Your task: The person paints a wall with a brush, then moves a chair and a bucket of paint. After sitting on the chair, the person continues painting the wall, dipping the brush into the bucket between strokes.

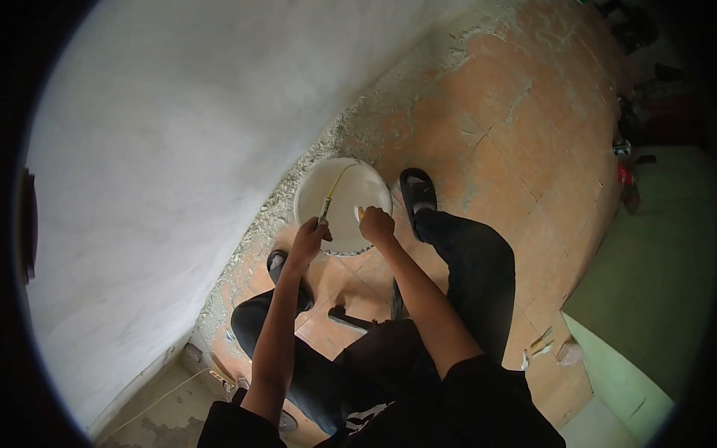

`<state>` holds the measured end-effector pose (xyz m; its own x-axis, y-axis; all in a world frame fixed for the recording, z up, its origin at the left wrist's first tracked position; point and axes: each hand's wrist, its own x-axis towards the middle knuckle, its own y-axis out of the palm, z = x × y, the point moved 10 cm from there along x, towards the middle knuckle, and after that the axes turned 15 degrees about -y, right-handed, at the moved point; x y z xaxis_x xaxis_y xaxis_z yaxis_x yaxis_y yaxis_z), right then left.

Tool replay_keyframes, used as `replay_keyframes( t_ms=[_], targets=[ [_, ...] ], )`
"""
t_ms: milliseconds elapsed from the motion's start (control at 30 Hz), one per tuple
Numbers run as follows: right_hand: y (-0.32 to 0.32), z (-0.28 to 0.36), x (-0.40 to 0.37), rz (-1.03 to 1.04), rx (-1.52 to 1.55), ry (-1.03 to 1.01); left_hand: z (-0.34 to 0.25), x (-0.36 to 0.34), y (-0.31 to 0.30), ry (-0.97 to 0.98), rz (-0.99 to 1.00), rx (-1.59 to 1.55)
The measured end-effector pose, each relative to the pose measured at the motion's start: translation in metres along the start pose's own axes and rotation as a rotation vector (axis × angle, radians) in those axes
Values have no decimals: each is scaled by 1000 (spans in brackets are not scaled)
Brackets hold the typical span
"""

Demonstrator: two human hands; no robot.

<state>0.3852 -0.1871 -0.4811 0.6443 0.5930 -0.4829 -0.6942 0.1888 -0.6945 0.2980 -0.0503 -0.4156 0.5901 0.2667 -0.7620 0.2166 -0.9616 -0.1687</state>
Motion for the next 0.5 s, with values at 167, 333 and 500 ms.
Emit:
replay_keyframes(
  t_ms=[167,333,500],
  targets=[
    [21,-7,5,-59,-40,20,3,-4,-17,56,-86,-16],
    [44,1,20,-8,-69,-3,7,3,-36,105,-213,-6],
    [76,-4,44,27,-143,-44,8,9,-48,-10,-244,-68]
  ],
)
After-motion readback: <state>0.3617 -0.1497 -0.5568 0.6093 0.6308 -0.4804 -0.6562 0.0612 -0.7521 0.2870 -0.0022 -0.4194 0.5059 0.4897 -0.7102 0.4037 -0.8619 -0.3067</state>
